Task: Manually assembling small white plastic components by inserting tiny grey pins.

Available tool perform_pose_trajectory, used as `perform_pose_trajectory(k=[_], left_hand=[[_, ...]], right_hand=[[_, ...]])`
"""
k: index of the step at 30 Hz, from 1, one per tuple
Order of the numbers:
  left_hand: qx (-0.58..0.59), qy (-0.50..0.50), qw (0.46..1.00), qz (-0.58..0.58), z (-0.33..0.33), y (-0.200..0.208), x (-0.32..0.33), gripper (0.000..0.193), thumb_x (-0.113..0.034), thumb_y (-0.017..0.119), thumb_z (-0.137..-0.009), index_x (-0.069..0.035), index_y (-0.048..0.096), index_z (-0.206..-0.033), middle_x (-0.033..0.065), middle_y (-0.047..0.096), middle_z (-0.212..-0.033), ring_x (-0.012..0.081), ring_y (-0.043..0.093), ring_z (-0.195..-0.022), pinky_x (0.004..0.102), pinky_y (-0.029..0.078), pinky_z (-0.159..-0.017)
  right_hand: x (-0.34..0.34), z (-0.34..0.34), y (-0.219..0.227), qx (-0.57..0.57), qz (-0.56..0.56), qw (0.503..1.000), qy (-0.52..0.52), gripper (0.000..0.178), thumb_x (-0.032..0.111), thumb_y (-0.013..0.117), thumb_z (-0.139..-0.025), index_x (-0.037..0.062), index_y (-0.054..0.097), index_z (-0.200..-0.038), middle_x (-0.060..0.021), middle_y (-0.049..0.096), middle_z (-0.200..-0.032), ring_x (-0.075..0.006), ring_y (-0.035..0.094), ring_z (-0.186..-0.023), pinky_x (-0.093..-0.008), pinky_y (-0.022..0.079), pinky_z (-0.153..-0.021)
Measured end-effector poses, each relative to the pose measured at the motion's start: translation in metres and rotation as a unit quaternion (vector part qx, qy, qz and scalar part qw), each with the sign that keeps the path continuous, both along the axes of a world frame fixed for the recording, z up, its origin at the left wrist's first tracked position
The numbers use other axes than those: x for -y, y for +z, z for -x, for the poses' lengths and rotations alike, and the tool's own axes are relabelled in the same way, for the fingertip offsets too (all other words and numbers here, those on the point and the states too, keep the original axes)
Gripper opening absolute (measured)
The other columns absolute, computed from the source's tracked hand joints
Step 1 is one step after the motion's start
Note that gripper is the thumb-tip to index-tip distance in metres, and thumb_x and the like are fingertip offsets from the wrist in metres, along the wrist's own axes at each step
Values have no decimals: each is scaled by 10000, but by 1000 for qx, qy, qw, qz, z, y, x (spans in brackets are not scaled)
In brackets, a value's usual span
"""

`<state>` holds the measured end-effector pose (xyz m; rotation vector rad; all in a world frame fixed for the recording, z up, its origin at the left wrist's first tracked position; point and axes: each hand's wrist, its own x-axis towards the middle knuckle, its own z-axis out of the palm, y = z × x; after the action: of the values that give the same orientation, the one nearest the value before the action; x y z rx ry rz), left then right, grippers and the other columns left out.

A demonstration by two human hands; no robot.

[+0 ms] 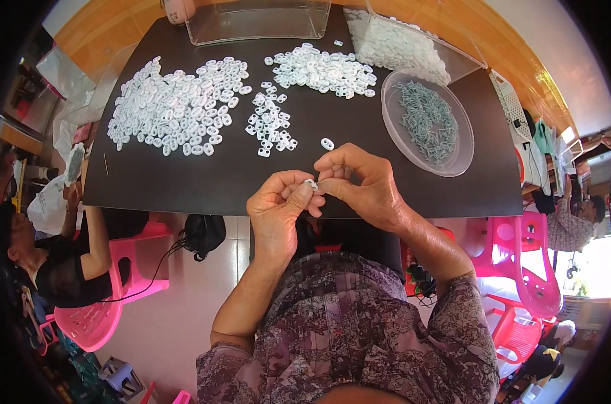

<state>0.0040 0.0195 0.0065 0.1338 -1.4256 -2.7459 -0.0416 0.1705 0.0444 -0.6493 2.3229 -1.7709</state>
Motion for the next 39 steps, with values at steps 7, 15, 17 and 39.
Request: perform_pose_trajectory(k=[7,15,17,39], left_hand=[[0,7,999,33,-2,0,1,114,-24,588,-872,51,595,-957,107,649,-800,123,609,-655,217,497,-563],[-19,22,998,52,-5,1,1,107,-37,593,-876,38,600,-952,79,641,-816,88,574,-660,196,459,-559],[-15,40,995,90,-6,2,1,117,-31,596,-868,52,603,-951,92,639,-799,120,598,-648,220,492,-567],[-15,44,991,124,-10,0,2,121,-45,595,-876,40,602,-961,67,627,-814,92,567,-668,200,468,-591]], right_hand=[[3,-1,1,-13,-14,1000,2,194,2,656,-778,3,606,-965,-12,578,-810,-51,499,-710,-214,419,-646],[5,-1,1,-9,-20,1000,10,190,-3,656,-775,-4,608,-959,-10,581,-796,-48,496,-694,-213,419,-637],[6,-1,1,-6,-20,1000,16,182,3,653,-782,-6,606,-957,-7,589,-792,-45,500,-701,-210,419,-639],[6,0,-7,41,2,999,28,190,-11,630,-805,-16,596,-992,-18,601,-830,-60,560,-772,-216,462,-690]])
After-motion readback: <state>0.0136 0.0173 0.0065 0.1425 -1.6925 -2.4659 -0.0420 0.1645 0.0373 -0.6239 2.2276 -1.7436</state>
